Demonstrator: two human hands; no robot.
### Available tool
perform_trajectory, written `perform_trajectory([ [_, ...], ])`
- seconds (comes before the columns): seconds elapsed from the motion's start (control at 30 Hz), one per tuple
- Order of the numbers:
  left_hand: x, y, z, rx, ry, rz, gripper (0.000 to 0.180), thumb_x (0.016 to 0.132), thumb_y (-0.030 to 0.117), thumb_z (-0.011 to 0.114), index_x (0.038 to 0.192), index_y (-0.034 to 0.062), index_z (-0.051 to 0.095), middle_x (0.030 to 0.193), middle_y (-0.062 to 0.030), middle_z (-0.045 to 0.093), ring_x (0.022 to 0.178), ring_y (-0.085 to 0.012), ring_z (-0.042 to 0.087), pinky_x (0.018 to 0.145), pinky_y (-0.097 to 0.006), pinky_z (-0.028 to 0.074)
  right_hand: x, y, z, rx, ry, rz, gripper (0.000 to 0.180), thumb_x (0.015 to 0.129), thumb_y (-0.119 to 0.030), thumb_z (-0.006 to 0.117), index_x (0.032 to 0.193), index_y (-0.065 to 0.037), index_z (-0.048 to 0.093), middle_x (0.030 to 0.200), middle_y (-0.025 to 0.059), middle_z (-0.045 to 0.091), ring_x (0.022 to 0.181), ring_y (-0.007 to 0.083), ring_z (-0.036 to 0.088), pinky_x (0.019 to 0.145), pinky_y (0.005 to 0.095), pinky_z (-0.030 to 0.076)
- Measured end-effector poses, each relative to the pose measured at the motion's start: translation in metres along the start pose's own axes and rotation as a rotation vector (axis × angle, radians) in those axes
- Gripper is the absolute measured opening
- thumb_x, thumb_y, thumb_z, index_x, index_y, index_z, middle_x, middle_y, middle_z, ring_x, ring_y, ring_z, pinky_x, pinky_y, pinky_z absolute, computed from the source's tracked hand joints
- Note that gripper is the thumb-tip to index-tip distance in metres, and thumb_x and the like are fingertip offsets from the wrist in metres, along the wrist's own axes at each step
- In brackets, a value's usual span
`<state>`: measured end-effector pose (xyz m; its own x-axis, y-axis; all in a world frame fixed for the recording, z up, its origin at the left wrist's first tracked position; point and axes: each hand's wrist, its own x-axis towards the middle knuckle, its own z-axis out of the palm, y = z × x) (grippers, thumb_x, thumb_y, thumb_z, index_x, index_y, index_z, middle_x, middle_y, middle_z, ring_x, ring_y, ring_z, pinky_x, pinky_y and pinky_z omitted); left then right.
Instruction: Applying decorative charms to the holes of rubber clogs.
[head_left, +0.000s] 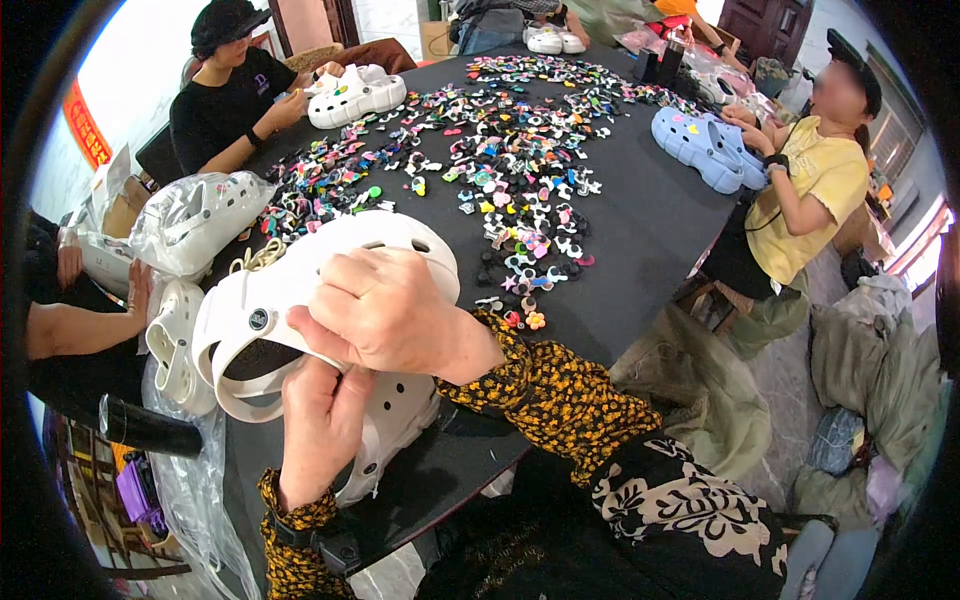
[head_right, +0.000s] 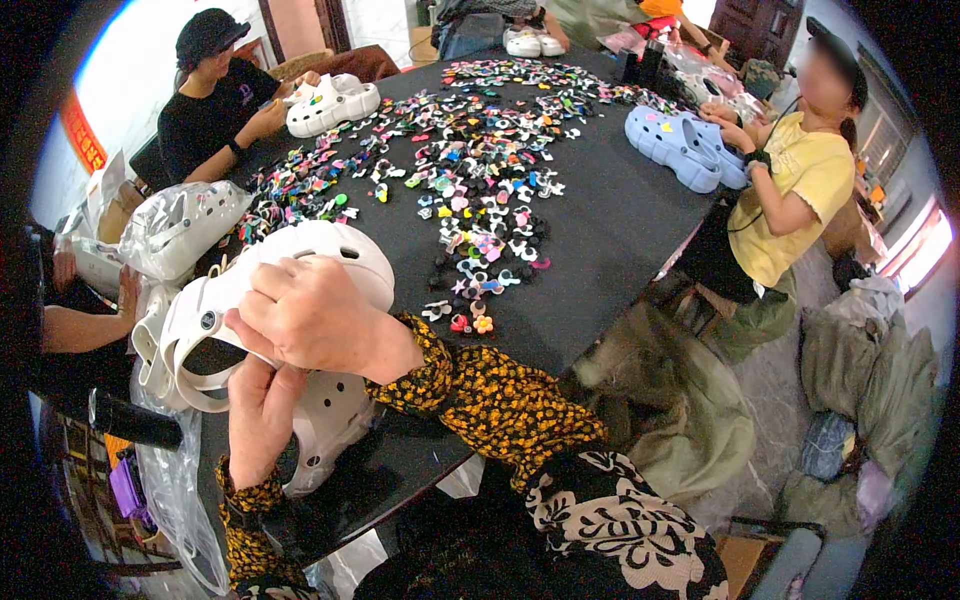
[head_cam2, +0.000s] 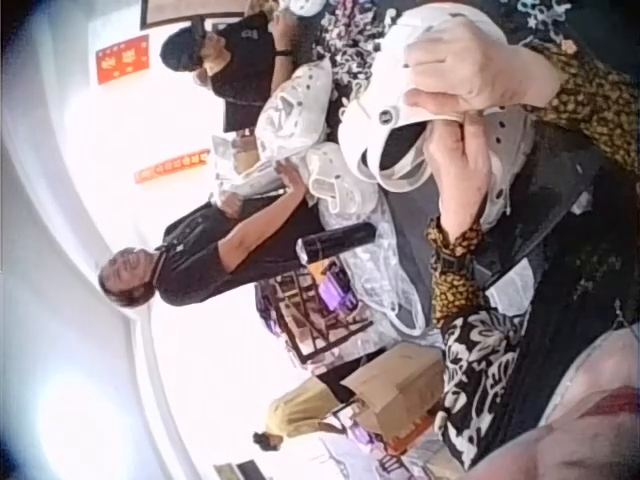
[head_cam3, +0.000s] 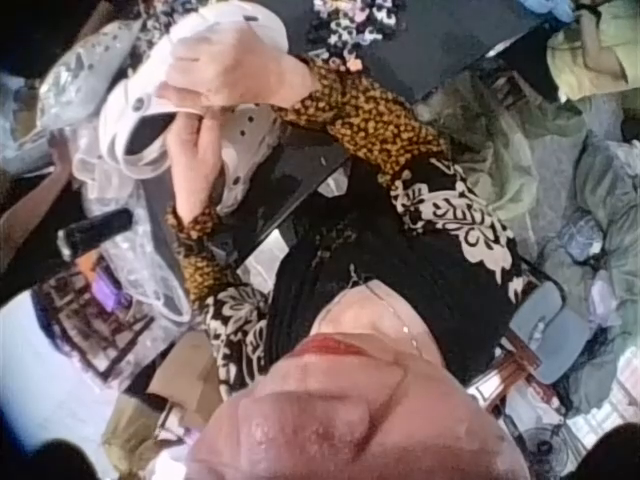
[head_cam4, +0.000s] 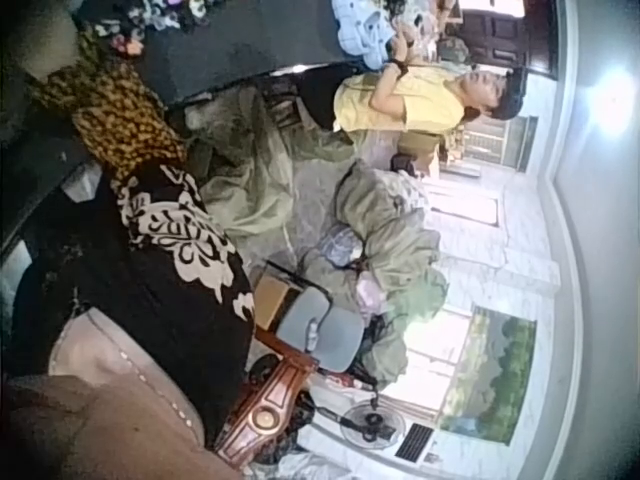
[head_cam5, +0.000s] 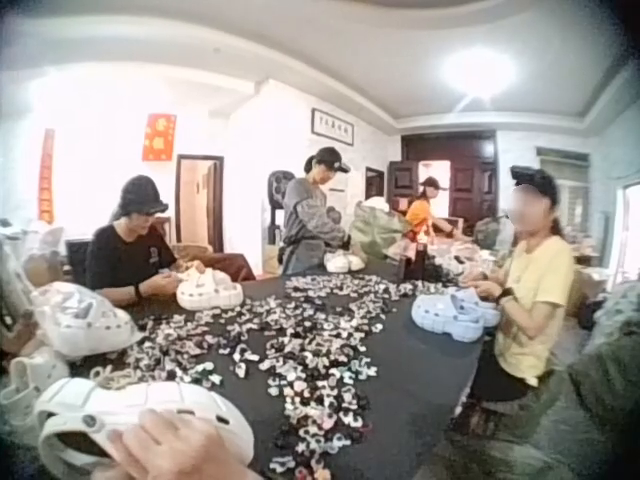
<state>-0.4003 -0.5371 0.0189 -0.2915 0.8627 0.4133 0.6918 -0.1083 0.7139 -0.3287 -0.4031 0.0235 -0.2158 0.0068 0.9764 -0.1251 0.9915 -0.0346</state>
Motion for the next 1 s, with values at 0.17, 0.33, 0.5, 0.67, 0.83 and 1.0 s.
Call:
perform_trajectory([
  [0.17,0.0,0.002,-0.001,-0.103,0.009,-0.086,0.012,0.085,0.006,0.057,0.079,-0.0046,0.056,0.061,-0.0098,0.055,0.056,-0.0134,0.049,0.053,-0.03,0.04,-0.003,0.003,0.005,0.025,0.11,-0.071,0.029,0.074,-0.013,0.07,0.06,-0.008,0.046,0.062,0.0035,0.041,0.049,0.0202,0.047,0.043,0.0331,0.04],
  [0.33,-0.002,0.001,-0.006,-0.153,0.008,-0.128,0.012,0.085,0.006,0.055,0.081,-0.0057,0.057,0.061,-0.0082,0.055,0.057,-0.011,0.048,0.053,-0.029,0.04,-0.005,0.002,0.009,0.043,0.111,-0.093,0.028,0.075,-0.011,0.069,0.06,-0.007,0.046,0.063,0.0048,0.043,0.049,0.0215,0.047,0.043,0.0332,0.04],
  [0.5,0.001,0.004,-0.009,-0.174,-0.011,-0.142,0.014,0.086,0.007,0.054,0.081,-0.0066,0.057,0.06,-0.0068,0.054,0.057,-0.0097,0.047,0.053,-0.028,0.039,-0.009,0.003,0.014,0.056,0.121,-0.091,0.027,0.075,-0.01,0.069,0.06,-0.007,0.046,0.064,0.0059,0.046,0.05,0.0223,0.049,0.044,0.0339,0.041],
  [0.67,-0.002,-0.001,-0.012,-0.222,-0.012,-0.157,0.016,0.086,0.007,0.054,0.077,-0.0066,0.056,0.058,-0.0075,0.053,0.056,-0.0096,0.046,0.051,-0.028,0.038,-0.003,-0.003,0.016,0.023,0.074,-0.061,0.025,0.074,-0.012,0.069,0.062,-0.007,0.048,0.066,0.0062,0.048,0.052,0.0228,0.051,0.046,0.034,0.042],
  [0.83,-0.005,-0.006,-0.016,-0.167,-0.023,-0.134,0.016,0.086,0.006,0.055,0.076,-0.0062,0.055,0.058,-0.0071,0.054,0.055,-0.0095,0.046,0.051,-0.028,0.038,-0.001,-0.005,0.014,0.047,0.028,-0.065,0.023,0.072,-0.013,0.07,0.063,-0.008,0.05,0.067,0.0056,0.049,0.054,0.0222,0.053,0.048,0.0333,0.044],
  [1.0,-0.004,-0.002,-0.018,-0.217,-0.019,-0.142,0.016,0.085,0.006,0.055,0.076,-0.0065,0.056,0.059,-0.0068,0.055,0.057,-0.0094,0.048,0.051,-0.028,0.039,0.004,-0.004,0.013,0.069,-0.05,-0.096,0.023,0.072,-0.013,0.07,0.062,-0.008,0.05,0.067,0.0054,0.05,0.055,0.0217,0.053,0.048,0.0328,0.044],
])
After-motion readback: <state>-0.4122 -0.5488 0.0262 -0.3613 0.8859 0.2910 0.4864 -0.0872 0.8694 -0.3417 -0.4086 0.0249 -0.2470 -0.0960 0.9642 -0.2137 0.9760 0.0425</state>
